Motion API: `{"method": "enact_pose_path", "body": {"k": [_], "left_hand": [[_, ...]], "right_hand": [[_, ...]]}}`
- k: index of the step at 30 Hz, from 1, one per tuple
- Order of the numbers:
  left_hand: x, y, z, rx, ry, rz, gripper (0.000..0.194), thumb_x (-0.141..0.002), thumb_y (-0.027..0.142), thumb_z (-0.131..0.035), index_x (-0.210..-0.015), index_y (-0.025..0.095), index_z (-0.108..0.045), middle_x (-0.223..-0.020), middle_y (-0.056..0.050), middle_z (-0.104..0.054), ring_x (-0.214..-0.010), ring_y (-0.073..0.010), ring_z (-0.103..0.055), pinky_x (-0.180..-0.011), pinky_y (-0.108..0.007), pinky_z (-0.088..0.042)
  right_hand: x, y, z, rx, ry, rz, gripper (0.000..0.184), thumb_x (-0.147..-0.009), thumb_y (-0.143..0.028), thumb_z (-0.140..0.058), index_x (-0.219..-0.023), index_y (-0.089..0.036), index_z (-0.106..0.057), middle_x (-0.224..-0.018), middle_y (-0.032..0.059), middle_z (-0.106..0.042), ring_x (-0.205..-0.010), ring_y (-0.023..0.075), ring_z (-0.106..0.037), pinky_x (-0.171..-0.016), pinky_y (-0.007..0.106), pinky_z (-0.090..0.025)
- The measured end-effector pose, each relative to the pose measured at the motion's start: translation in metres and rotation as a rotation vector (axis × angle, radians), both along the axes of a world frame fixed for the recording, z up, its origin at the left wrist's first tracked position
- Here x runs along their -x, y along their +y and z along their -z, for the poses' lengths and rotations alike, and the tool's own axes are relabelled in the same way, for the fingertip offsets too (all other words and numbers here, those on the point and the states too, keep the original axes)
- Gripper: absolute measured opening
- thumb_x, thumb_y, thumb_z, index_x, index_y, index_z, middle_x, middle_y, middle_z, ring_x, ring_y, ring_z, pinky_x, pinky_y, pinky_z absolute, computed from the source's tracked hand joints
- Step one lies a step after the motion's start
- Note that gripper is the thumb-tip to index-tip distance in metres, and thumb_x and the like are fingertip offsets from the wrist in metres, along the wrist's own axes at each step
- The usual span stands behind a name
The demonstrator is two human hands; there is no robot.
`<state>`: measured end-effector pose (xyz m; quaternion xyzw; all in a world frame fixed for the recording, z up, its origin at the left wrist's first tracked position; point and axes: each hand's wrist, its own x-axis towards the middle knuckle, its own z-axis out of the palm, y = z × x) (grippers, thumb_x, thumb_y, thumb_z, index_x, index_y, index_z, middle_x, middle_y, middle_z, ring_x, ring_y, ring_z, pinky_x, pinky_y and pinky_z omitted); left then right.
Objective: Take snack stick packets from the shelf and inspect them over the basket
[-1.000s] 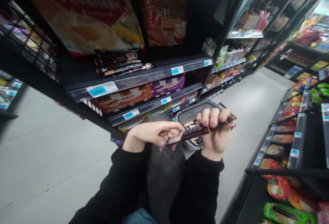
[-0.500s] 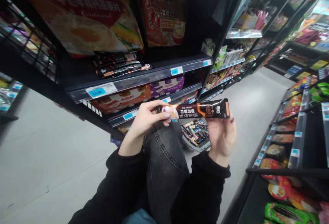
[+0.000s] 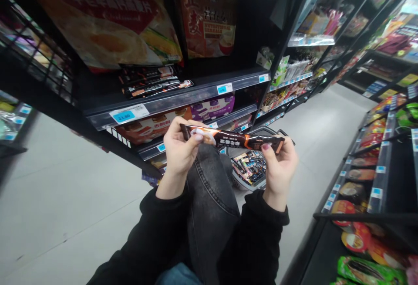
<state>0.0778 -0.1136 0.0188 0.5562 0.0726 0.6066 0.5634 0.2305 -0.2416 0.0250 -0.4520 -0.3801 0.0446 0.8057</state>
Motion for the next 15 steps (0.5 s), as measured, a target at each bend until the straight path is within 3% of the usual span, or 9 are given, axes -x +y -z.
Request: {"method": "enact_pose_path", "body": {"k": [4, 7, 12, 15], "left_hand": [[0.001, -0.003, -0.004, 0.009, 0.084, -0.211, 0.035, -0.07, 0.038, -0.076, -0.077, 0.015, -0.05, -0.067, 0.003, -0.054, -0.059, -0.006, -0.053, -0.056, -0.015, -0.044], [0.001, -0.006, -0.01, 0.016, 0.115, -0.241, 0.033, -0.07, 0.036, -0.076, -0.077, 0.015, -0.051, -0.066, 0.003, -0.054, -0.058, -0.0051, -0.052, -0.055, -0.014, -0.044], [-0.001, -0.004, -0.01, 0.226, 0.257, -0.053, 0.04, -0.068, 0.043, -0.075, -0.079, 0.015, -0.049, -0.072, 0.001, -0.059, -0.061, -0.011, -0.061, -0.053, -0.021, -0.052], [-0.004, 0.002, -0.001, 0.292, 0.414, 0.055, 0.038, -0.07, 0.044, -0.071, -0.083, 0.016, -0.049, -0.077, -0.002, -0.065, -0.06, -0.0157, -0.065, -0.051, -0.026, -0.053]], "right_hand": [[0.001, -0.003, -0.002, 0.103, -0.06, 0.024, 0.021, -0.073, -0.026, -0.073, -0.074, -0.016, -0.055, -0.071, -0.0028, -0.05, -0.067, 0.0093, -0.049, -0.069, 0.024, -0.043], [0.006, -0.004, -0.006, 0.108, 0.024, -0.035, 0.02, -0.073, -0.027, -0.073, -0.08, -0.016, -0.057, -0.077, -0.0003, -0.056, -0.072, 0.0115, -0.054, -0.07, 0.027, -0.046], [0.009, 0.0, -0.01, 0.111, 0.19, -0.087, 0.03, -0.069, -0.024, -0.076, -0.067, -0.015, -0.047, -0.071, -0.0028, -0.049, -0.068, 0.0101, -0.055, -0.059, 0.023, -0.049], [0.003, 0.006, -0.005, 0.19, 0.279, -0.048, 0.032, -0.063, -0.026, -0.079, -0.078, -0.016, -0.053, -0.075, -0.0022, -0.053, -0.068, 0.012, -0.059, -0.054, 0.023, -0.052]]}}
